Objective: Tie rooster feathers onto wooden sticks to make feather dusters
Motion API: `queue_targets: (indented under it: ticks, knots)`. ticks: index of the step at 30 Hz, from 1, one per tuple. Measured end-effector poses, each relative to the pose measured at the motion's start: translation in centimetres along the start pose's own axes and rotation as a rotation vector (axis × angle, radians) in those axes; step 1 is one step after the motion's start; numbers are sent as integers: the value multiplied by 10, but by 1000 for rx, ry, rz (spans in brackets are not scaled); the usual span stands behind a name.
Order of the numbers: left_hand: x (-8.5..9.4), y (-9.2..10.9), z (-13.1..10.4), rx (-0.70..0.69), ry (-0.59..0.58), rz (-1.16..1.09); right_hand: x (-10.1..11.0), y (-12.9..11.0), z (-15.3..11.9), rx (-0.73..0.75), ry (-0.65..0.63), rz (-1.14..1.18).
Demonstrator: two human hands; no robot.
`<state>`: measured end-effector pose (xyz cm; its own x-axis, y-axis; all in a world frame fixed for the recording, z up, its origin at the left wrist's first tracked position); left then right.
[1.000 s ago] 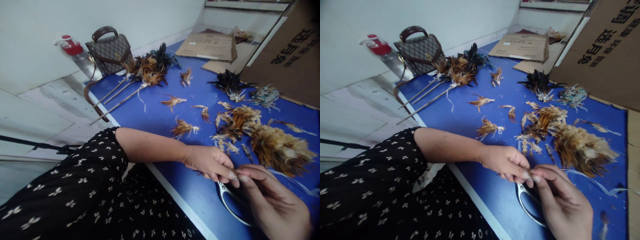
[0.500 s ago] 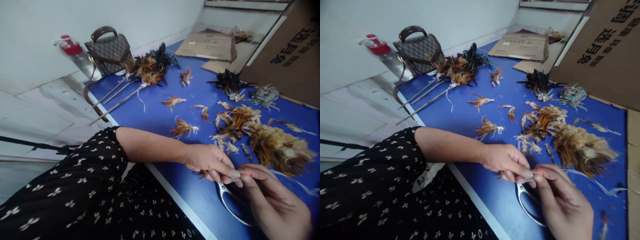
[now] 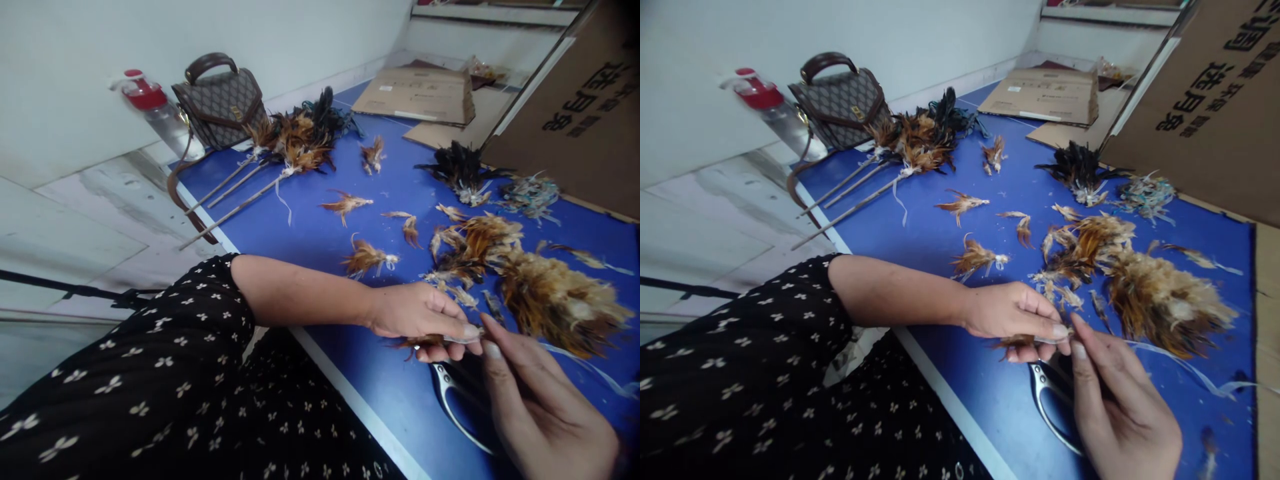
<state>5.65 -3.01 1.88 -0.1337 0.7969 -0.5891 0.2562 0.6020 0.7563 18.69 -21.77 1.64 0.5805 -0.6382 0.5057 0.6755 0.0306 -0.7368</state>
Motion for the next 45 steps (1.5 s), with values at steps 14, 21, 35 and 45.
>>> queue_targets:
  ticks: [14,21,35,45]
  knots:
    - [0,3,-3,-3,57,35,3,3,-5,-128,-5,-96]
    - [9,-8,5,27,-39,-17,8,3,-4,-155,-38,-129]
    - [13,-3,4,43,-92,14,23,7,1,-39,-92,-174]
    - [4,11,-5,-155,17,763,26,-10,17,177,-311,-48]
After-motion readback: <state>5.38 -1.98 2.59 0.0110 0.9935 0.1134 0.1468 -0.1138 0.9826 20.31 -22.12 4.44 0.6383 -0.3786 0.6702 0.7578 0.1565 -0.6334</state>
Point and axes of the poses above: each hand's wrist, its own z-axis towards the middle knuckle, its own x-axis out of the back of the hand, y = z × x, the point moved 1 cm from there along z, towards the middle knuckle, and after that the axes turned 1 degree about -x, right-handed, at the moved point
